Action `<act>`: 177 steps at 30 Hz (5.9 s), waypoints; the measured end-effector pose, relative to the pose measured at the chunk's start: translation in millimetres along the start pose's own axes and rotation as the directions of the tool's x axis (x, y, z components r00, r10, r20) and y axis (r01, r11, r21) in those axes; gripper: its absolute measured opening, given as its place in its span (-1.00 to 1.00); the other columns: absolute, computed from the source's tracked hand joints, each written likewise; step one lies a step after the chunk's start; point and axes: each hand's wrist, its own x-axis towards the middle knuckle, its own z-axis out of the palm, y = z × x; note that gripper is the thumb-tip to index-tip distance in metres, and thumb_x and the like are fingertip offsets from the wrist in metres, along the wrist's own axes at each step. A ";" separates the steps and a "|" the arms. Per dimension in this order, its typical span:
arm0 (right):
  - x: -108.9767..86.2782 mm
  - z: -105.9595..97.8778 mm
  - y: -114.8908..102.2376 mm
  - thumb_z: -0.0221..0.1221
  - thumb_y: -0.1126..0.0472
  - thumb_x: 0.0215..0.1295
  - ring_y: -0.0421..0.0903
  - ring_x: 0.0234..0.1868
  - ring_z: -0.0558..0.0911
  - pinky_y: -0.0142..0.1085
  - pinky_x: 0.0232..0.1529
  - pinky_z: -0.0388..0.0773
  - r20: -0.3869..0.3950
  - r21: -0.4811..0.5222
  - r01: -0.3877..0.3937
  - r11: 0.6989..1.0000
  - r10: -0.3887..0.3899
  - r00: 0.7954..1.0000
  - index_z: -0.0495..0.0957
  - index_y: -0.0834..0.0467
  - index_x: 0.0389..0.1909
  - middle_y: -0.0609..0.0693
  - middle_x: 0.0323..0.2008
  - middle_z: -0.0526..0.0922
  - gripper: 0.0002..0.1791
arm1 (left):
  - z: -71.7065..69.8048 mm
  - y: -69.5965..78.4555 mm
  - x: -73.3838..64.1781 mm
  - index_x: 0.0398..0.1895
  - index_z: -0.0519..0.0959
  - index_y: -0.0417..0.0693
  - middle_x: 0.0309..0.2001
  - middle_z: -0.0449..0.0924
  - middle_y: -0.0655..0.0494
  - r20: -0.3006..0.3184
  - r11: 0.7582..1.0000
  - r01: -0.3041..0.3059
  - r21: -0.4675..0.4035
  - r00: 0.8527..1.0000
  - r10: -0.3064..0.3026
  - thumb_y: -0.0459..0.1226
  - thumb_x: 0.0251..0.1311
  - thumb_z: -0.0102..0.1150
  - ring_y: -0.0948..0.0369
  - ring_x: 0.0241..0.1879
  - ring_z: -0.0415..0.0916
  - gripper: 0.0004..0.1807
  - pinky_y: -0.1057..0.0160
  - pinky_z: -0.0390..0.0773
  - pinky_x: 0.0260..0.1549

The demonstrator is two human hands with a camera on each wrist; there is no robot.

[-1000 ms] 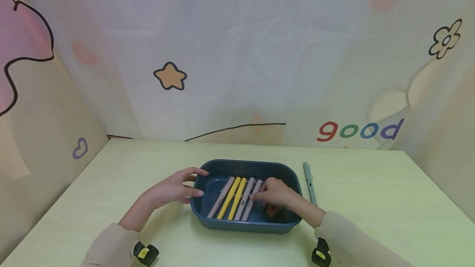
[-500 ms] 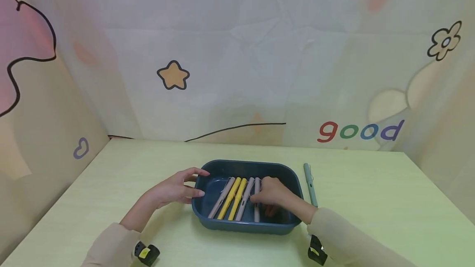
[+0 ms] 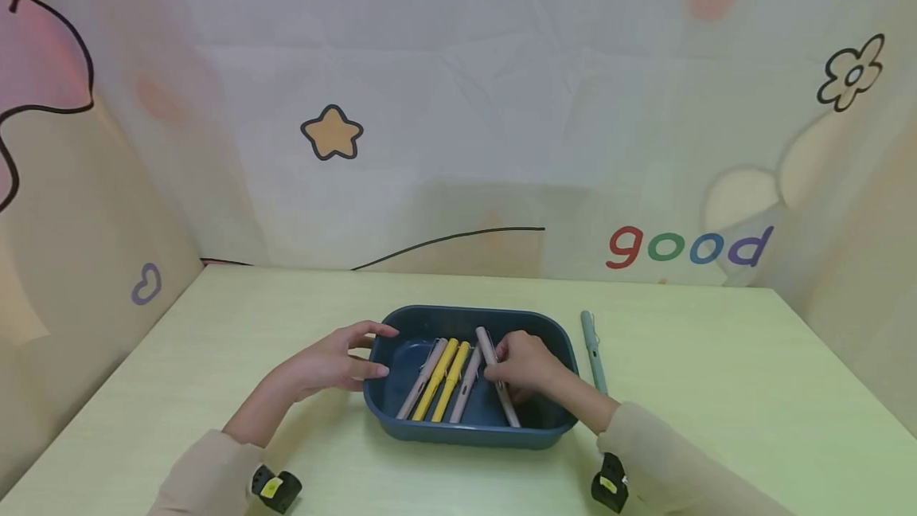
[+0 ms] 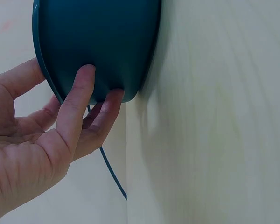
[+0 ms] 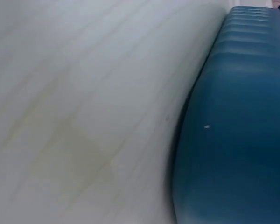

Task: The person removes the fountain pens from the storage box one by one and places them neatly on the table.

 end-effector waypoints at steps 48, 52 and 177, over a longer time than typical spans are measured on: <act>-17.2 -66.2 13.6 0.25 0.27 0.12 -0.02 -0.32 0.66 -0.15 -0.32 0.61 -0.087 0.343 0.123 0.931 -0.099 0.991 0.36 0.33 0.14 0.25 -0.21 0.61 -0.44 | -4.2 -2.7 -0.5 0.24 0.22 -0.16 0.23 0.08 -0.33 0.030 1.000 0.000 -0.019 1.000 0.000 -0.37 0.09 0.21 0.01 -0.07 0.46 -0.37 0.01 0.54 -0.15; -18.8 -74.0 16.6 0.25 0.25 0.12 -0.02 -0.30 0.65 -0.14 -0.29 0.60 -0.094 0.352 0.121 0.928 -0.093 0.991 0.36 0.32 0.15 0.26 -0.18 0.60 -0.43 | -4.2 -1.8 -1.0 0.24 0.23 -0.15 0.24 0.08 -0.33 0.022 1.000 0.009 -0.021 1.000 -0.008 -0.37 0.08 0.21 0.00 -0.06 0.46 -0.37 0.00 0.53 -0.15; -4.8 -120.9 126.0 0.17 0.28 0.16 -0.14 -0.55 0.57 -0.24 -0.44 0.61 -0.011 0.134 -0.181 0.974 0.184 0.983 0.25 0.46 0.10 0.06 -0.50 0.56 -0.45 | 0.2 2.2 -3.0 0.23 0.25 -0.13 0.22 0.13 -0.33 -0.011 1.000 0.010 0.024 1.000 -0.009 -0.39 0.07 0.22 -0.01 -0.05 0.45 -0.38 -0.03 0.54 -0.18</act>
